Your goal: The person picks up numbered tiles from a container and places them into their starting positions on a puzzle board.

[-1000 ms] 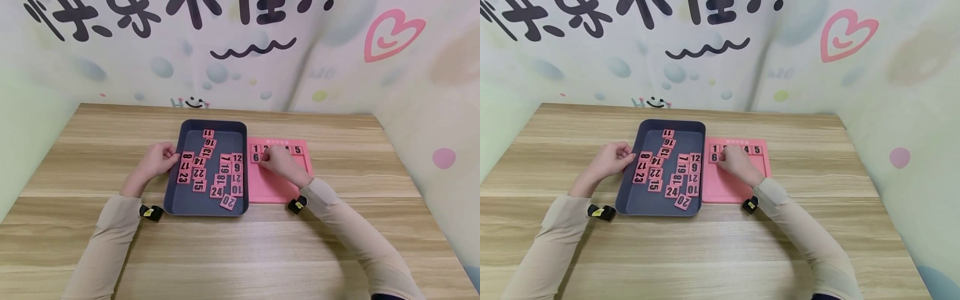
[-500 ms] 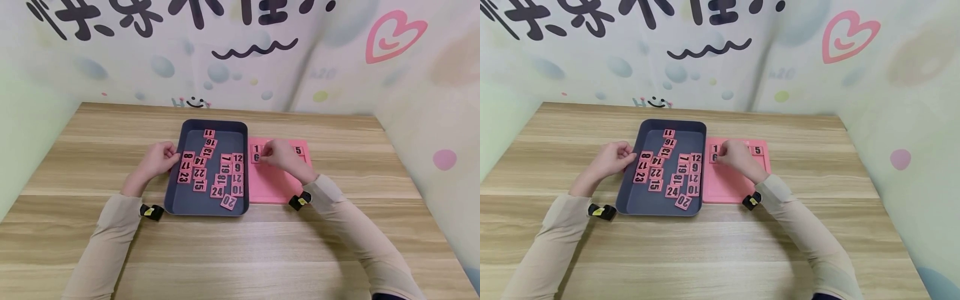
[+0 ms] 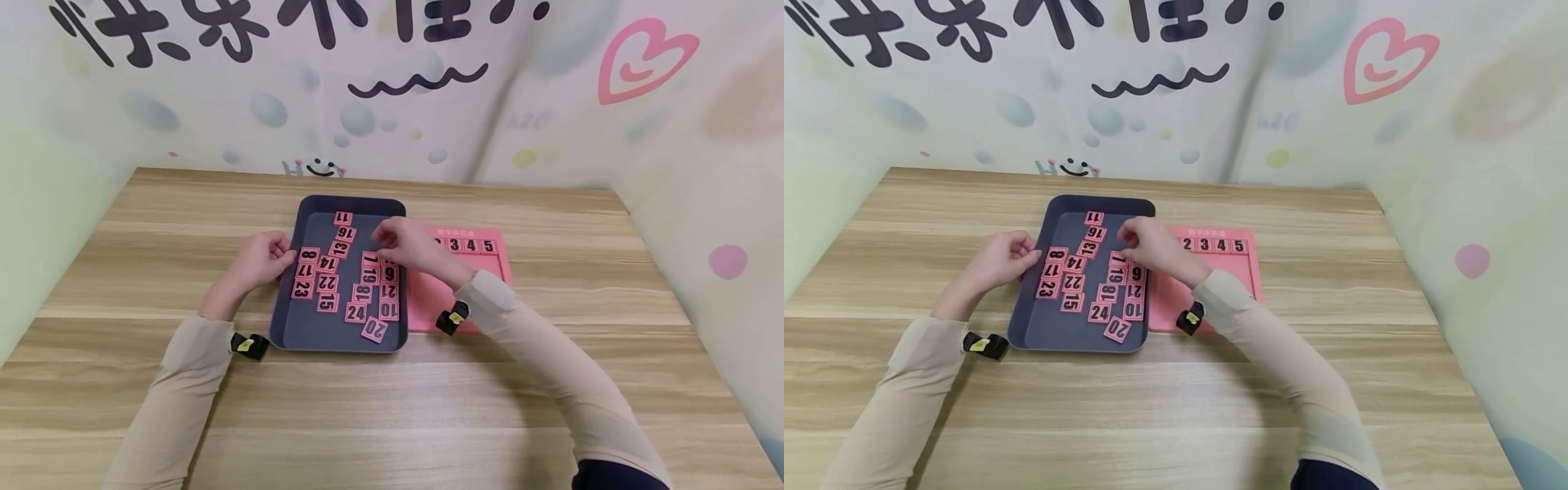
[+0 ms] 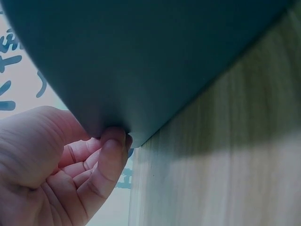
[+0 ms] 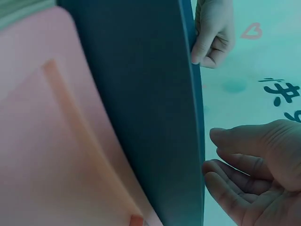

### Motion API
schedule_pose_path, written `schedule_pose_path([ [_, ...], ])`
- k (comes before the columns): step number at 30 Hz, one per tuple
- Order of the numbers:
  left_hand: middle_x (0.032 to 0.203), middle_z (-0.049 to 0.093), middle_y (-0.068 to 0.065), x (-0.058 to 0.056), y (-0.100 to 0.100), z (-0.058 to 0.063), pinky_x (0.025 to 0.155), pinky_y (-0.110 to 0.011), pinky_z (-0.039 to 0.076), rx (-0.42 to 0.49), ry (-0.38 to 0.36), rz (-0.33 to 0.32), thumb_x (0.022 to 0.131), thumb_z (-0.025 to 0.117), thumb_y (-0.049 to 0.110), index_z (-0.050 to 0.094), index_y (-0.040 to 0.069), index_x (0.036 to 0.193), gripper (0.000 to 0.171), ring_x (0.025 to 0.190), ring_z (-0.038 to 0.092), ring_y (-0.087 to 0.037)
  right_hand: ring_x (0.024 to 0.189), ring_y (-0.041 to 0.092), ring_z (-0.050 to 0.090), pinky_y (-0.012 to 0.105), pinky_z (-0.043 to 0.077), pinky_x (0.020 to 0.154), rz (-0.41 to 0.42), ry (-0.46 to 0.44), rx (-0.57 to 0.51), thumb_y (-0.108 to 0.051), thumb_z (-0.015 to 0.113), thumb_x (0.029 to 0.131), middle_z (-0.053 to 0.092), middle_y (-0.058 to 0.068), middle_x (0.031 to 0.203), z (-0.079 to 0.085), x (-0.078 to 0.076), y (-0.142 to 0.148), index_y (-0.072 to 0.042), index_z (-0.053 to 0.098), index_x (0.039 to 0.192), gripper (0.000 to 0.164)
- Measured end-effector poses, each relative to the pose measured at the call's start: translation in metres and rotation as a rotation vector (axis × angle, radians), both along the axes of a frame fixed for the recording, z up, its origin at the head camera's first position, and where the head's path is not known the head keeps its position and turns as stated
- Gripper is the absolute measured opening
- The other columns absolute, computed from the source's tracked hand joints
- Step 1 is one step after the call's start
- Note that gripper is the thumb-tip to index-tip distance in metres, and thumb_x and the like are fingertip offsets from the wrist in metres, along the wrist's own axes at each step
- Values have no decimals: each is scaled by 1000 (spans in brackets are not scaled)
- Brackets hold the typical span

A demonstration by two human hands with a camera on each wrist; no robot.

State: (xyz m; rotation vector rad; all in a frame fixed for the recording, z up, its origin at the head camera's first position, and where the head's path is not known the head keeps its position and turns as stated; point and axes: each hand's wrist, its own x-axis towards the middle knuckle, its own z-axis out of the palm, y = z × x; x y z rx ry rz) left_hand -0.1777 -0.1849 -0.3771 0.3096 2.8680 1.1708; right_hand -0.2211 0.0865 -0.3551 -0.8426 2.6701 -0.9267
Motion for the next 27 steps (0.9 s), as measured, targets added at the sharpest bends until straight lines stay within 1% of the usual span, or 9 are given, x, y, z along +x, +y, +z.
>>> schedule_pose_path([
  [6,72,59,-16,-2,1,0,46,-24,45,-10,-1,3,87,57,0,56,-6,80,9,53,51,-13,86,19,59,27,52,77,45,-4,89,-8,69,84,64,11,98,-7,-8,-16,0,66,106,24],
  [12,71,59,-15,-3,3,0,46,-24,45,-5,-2,1,86,57,0,56,-6,80,9,53,52,-14,87,19,56,28,51,76,85,-6,170,-8,68,85,62,11,98,-13,-14,-21,-1,66,106,22],
  [18,70,59,-15,-2,2,-1,45,-24,45,-2,-6,0,86,58,0,55,-6,79,10,51,51,-12,89,20,57,28,51,77,108,-39,189,-7,67,85,62,11,101,-13,-17,-20,-2,65,108,24],
  [23,69,58,-15,-1,2,0,43,-24,45,11,-13,1,87,57,0,54,-6,80,10,50,51,-12,91,20,56,28,51,79,109,-100,217,-6,69,83,61,12,102,-10,-18,-20,-2,63,112,30],
  [27,69,58,-15,-1,1,0,43,-24,45,13,-10,-1,87,57,-1,54,-7,79,10,50,51,-12,93,20,56,28,51,80,138,-118,238,-6,70,82,61,12,105,-9,-20,-20,-1,61,113,33],
])
